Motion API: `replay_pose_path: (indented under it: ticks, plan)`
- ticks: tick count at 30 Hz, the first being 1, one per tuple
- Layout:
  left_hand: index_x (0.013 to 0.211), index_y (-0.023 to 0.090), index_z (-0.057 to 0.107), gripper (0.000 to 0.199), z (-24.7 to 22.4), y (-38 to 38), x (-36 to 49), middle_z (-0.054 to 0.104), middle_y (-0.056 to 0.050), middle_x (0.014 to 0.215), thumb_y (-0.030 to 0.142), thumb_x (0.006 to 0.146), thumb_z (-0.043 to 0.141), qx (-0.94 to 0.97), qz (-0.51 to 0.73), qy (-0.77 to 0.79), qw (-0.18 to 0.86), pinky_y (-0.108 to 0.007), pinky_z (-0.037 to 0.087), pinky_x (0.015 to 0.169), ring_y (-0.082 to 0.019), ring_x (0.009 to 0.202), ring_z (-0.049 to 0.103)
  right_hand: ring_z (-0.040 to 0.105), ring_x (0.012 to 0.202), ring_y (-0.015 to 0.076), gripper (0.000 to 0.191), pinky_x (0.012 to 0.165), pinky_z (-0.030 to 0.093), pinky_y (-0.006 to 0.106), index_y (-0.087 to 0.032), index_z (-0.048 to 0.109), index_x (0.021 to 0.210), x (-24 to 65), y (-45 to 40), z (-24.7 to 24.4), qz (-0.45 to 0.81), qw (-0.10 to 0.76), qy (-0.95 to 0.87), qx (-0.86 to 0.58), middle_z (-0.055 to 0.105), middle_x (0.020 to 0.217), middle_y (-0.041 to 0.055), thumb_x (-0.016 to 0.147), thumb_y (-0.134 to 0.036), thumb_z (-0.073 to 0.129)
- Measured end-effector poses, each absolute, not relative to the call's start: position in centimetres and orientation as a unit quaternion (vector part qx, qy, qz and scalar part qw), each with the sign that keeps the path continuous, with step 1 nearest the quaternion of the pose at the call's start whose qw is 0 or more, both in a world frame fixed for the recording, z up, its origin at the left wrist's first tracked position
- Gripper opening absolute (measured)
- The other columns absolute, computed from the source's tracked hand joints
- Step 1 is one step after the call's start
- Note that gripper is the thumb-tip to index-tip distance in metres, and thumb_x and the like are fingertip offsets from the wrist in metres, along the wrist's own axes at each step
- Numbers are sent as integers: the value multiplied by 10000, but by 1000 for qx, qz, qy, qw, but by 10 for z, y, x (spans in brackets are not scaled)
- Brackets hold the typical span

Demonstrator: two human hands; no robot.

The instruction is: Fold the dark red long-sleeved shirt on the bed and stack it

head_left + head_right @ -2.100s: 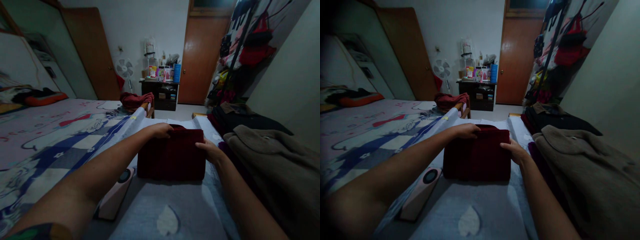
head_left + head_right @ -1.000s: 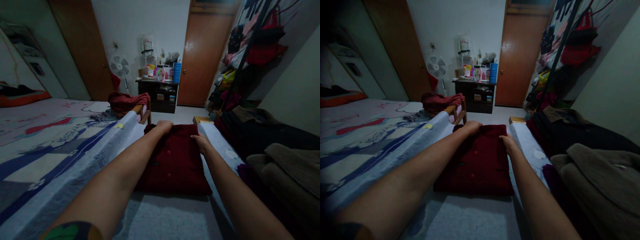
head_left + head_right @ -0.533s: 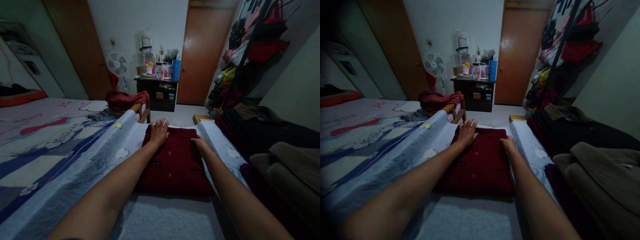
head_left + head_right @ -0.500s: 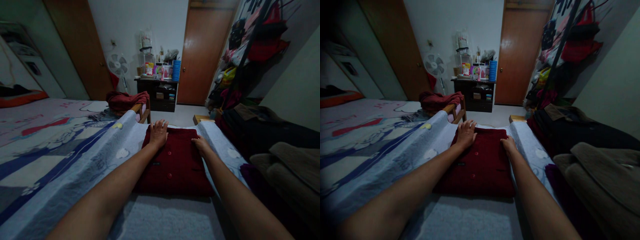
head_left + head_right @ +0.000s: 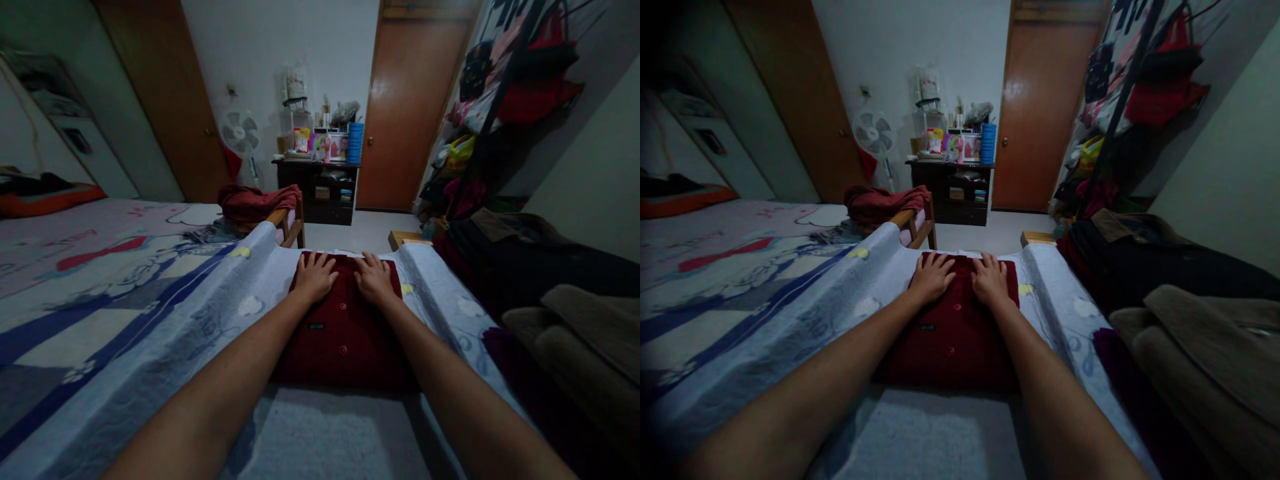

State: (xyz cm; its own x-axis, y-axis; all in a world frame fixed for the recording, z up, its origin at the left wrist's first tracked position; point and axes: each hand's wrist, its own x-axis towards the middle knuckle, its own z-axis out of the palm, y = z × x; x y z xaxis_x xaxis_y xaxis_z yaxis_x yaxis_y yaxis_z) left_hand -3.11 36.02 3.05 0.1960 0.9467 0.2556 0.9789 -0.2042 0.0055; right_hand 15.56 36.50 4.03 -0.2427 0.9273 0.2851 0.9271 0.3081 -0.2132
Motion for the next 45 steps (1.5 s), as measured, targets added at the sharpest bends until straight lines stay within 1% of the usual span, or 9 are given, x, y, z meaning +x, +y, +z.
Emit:
replay_pose_path:
  ticks: [5,9,13,22,26,31,36,40,45]
  plan:
    - [1465,373,331,653,19,367,-27,220,-7,1595,679,891,270,-766,-56,-640,-1,-696,109,1090,-401,1449,86,136,1442,314,513,1114,103,599,-282,380,1448,143,366,23,20,97,-812,-575,242,1581,47,967,-451,329]
    - [1478,396,286,693,7,367,-30,168,-4,1609,719,866,257,-766,-36,-640,-49,-707,193,1059,-411,1448,73,99,1455,302,548,1124,68,601,-272,351,1467,147,364,6,28,83,-814,-575,230,1586,35,965,-489,319]
    - [1477,396,288,690,2,365,-31,194,-1,1602,719,868,243,-767,-41,-639,-47,-698,228,1053,-404,1442,112,97,1459,286,565,1128,81,594,-280,313,1484,149,364,2,48,73,-813,-575,216,1590,27,966,-506,301]
    - [1475,397,294,674,-6,365,-31,218,10,1595,699,873,275,-761,-56,-645,-31,-684,206,1073,-390,1443,119,81,1463,280,580,1133,36,595,-270,281,1499,146,364,-2,50,71,-808,-582,213,1591,24,964,-495,293]
    - [1481,380,288,662,0,363,-30,186,4,1605,674,887,274,-762,-49,-645,-41,-690,186,1074,-393,1449,95,74,1466,279,591,1130,65,602,-270,287,1494,146,366,8,85,49,-807,-583,191,1596,35,947,-485,343]
    - [1477,347,321,664,18,349,-26,183,-20,1605,667,901,242,-762,-49,-645,-24,-670,118,1101,-402,1455,44,32,1464,328,645,1120,100,606,-262,322,1476,155,355,23,99,41,-791,-602,117,1611,53,881,-446,491]
    - [1481,356,316,738,15,329,-30,166,-12,1609,739,852,274,-757,-52,-652,-19,-662,81,1112,-435,1448,19,14,1453,384,652,1104,69,630,-276,327,1480,171,333,15,74,69,-746,-658,120,1609,70,899,-553,430]
    - [1486,380,289,746,-1,322,-36,123,22,1616,749,838,299,-741,-55,-669,-20,-630,109,1126,-440,1443,61,55,1451,376,646,1092,87,643,-307,297,1492,177,327,1,70,68,-737,-668,120,1611,47,918,-597,344]
    - [1491,391,263,753,-6,321,-35,76,34,1622,757,832,281,-733,-56,-678,-26,-653,189,1091,-441,1442,64,85,1452,353,640,1098,123,607,-315,281,1498,176,326,-6,57,70,-739,-668,125,1610,42,923,-596,314]
